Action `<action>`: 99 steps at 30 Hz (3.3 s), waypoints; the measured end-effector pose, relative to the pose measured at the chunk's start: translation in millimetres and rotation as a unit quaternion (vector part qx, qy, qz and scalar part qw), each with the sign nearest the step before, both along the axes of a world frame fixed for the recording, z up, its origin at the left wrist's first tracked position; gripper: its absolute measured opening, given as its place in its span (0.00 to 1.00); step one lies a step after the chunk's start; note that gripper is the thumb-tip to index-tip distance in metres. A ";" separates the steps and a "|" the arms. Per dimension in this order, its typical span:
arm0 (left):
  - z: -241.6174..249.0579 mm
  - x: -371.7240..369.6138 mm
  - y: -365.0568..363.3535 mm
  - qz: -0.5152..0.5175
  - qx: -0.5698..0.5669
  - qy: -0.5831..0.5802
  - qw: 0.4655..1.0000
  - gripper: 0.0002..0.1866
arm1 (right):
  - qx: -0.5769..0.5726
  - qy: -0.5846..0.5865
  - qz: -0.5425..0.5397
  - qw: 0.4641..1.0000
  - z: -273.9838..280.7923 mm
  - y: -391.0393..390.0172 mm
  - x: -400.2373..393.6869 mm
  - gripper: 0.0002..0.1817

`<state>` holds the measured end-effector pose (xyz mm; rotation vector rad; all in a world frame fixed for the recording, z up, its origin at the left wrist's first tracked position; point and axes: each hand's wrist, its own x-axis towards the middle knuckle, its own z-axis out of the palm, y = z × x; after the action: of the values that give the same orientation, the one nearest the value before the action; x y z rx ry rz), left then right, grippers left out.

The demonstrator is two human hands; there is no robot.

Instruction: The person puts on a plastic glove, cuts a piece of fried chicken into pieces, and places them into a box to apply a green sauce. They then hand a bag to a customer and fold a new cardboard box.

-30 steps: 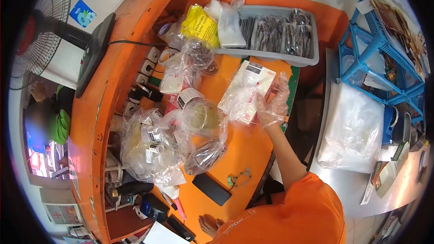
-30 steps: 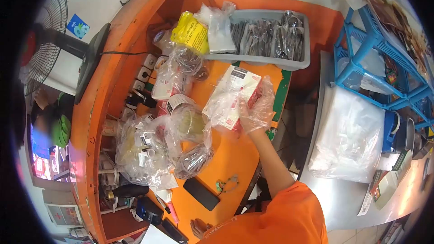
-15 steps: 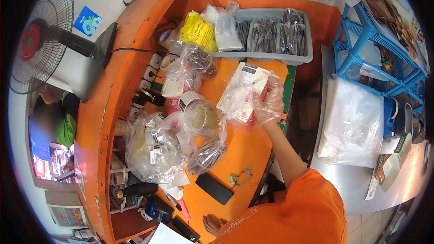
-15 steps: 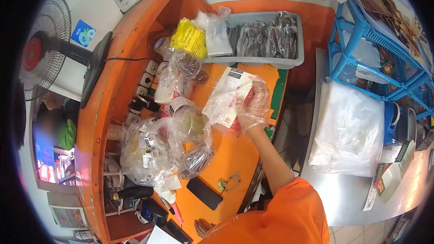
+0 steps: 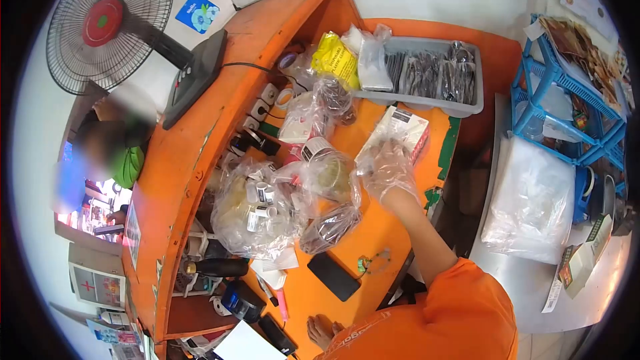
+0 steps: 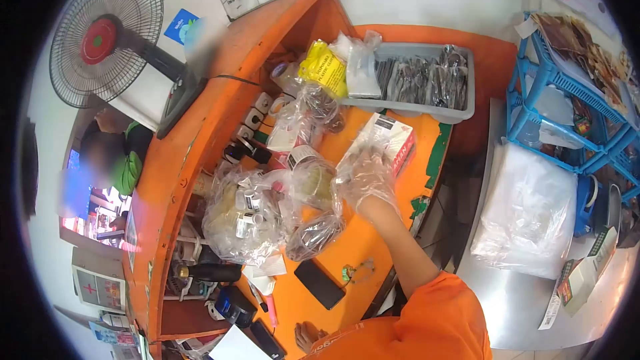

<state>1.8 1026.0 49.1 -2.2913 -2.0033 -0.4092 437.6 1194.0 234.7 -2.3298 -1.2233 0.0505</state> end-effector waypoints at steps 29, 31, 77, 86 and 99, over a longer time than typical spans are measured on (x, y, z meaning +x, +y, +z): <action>54.7 -53.7 7.0 -0.181 -0.053 -0.298 0.936 0.23 | 0.318 0.139 0.235 0.908 417.3 110.0 -75.4 0.12; 55.4 -55.9 8.8 -0.181 -0.051 -0.301 0.935 0.22 | 0.403 0.340 0.262 0.809 447.5 88.0 -146.0 0.11; 44.6 -54.8 18.9 -0.210 -0.014 -0.352 0.912 0.17 | -0.014 -0.206 0.462 0.863 373.4 142.9 -327.2 0.24; 40.5 -54.6 18.4 -0.248 0.089 -0.336 0.904 0.13 | -0.176 -0.425 0.478 0.748 280.6 -157.1 -251.5 0.09; 166.0 173.2 -246.1 -0.616 -0.198 -0.497 0.579 0.09 | 0.517 0.287 -0.212 0.778 9.0 -537.6 -137.3 0.22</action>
<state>175.0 779.9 215.1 -3.9003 0.1913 -1.7178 300.3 656.4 243.7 -1.3573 -0.2289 -0.0554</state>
